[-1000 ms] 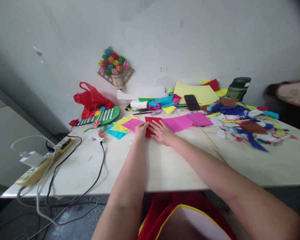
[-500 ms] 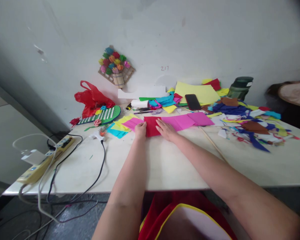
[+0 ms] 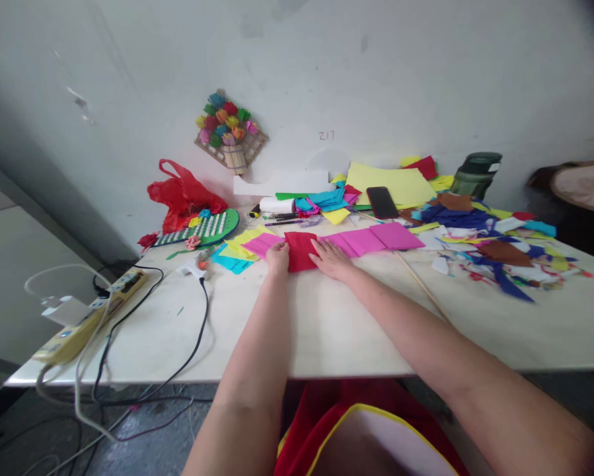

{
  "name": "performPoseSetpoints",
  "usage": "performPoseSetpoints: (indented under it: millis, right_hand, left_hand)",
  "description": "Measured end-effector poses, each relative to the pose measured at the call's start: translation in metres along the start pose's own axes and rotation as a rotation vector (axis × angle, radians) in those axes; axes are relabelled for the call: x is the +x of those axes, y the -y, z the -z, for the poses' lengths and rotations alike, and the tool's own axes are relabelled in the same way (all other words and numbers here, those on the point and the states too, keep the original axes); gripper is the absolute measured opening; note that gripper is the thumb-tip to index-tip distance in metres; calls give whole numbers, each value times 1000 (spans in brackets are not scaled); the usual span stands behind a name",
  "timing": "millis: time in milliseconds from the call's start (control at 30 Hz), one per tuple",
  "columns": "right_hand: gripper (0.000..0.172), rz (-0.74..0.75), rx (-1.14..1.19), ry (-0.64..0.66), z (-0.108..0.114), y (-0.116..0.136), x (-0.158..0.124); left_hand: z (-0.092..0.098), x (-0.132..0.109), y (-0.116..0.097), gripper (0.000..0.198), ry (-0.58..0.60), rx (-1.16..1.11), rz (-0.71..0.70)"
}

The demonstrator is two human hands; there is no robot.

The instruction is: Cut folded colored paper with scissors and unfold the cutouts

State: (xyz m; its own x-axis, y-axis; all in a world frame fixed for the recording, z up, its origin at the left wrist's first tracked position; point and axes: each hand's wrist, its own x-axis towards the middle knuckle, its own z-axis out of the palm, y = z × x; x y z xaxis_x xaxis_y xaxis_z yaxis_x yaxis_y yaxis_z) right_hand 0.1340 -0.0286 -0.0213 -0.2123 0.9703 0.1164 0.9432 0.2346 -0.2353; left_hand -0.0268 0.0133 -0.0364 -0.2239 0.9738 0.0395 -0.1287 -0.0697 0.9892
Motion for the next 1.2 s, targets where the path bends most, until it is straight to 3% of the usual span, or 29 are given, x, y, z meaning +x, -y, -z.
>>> performPoseSetpoints:
  millis: [100,333,567,1000,1200]
  right_hand:
    - [64,13,0,11,-1,0,0]
    - [66,18,-3,62,3,2,-2]
    - [65,17,-19,82,3,2,-2]
    - [61,4,-53,102,5,3,-3]
    - [60,18,-53,65,4,3,-5]
  left_hand:
    - [-1,-1,-3,19,-85,44,-8]
    - [1,-2,-5,25,6,9,2]
    - [5,-5,-8,28,126,18,130]
    - [6,-6,-13,2,81,79,155]
    - [3,-14,-21,3,67,64,178]
